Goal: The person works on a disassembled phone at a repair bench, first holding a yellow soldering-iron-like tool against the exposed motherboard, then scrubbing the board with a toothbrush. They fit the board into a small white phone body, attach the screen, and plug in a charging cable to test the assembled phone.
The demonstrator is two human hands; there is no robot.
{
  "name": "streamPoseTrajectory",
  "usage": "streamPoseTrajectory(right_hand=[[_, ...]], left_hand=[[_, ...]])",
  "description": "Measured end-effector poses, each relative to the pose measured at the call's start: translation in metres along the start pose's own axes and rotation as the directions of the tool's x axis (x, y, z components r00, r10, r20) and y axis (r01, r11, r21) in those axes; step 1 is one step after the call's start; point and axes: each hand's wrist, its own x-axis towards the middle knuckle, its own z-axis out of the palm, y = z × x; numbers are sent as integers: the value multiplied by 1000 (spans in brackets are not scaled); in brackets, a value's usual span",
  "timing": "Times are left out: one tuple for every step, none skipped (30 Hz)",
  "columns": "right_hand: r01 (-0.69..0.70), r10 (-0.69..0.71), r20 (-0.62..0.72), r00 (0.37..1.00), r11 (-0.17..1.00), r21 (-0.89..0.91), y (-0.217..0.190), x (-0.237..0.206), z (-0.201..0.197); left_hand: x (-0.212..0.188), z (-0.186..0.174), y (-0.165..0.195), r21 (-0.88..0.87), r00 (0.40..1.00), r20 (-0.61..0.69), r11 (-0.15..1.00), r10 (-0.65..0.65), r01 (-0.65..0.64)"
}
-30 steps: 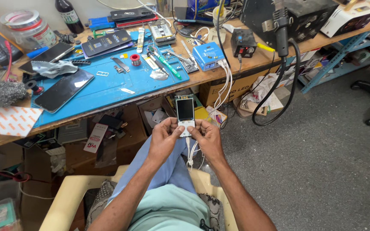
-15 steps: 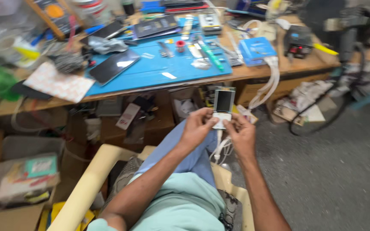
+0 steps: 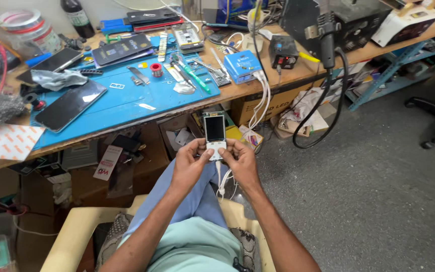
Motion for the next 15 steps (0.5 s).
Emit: streamPoseTrajectory(right_hand=[[5, -5, 4, 1000, 1000, -5, -2, -1, 0], [7, -7, 12, 1000, 1000, -8, -5, -2, 1], [10, -9, 22, 1000, 1000, -9, -7, -4, 2], [1, -1, 28, 1000, 1000, -6, -9, -5, 2], [-7, 7, 33, 999, 1000, -3, -12, -5, 3], [-14, 14, 39, 999, 1000, 0, -13, -5, 3], [-6, 7, 42, 999, 1000, -30, -15, -5, 3], [3, 0, 45, 999, 998, -60, -16, -5, 3], [10, -6, 46, 999, 996, -91, -16, -4, 4], [-4, 7, 48, 999, 997, -74, -17, -4, 4], [-18, 21, 49, 999, 998, -56, -17, -3, 4], [-33, 34, 51, 998, 999, -38, -17, -3, 4], [-34, 35, 50, 998, 999, -37, -17, -3, 5], [-34, 35, 51, 998, 999, -36, -17, -3, 5], [-32, 34, 51, 998, 999, -35, -18, -3, 5]], left_hand=[[-1, 1, 1, -26, 1000, -3, 1000, 6, -6], [-2, 1, 1, -29, 1000, 0, 1000, 5, -5], [-2, 1, 1, -31, 1000, 0, 1000, 5, -5], [-3, 1, 1, -31, 1000, -2, 999, 6, -6], [-4, 0, 0, -25, 1000, -7, 1000, 0, 0], [-4, 0, -1, -19, 1000, -12, 1000, -5, 5], [-3, -1, -2, -12, 1000, -16, 1000, -9, 9], [-3, -1, -3, -25, 1000, -14, 1000, -16, 16], [-3, -1, -4, -38, 1000, -11, 999, -26, 25], [-2, -1, -5, -52, 999, -9, 998, -37, 37], [-2, -1, -5, -43, 999, -10, 999, -30, 30], [-2, -1, -6, -34, 1000, -12, 999, -24, 23], [-2, -1, -6, -25, 1000, -13, 1000, -16, 16], [-2, -1, -5, -25, 1000, -8, 1000, -17, 17], [-3, -1, -5, -24, 1000, -2, 1000, -17, 17]])
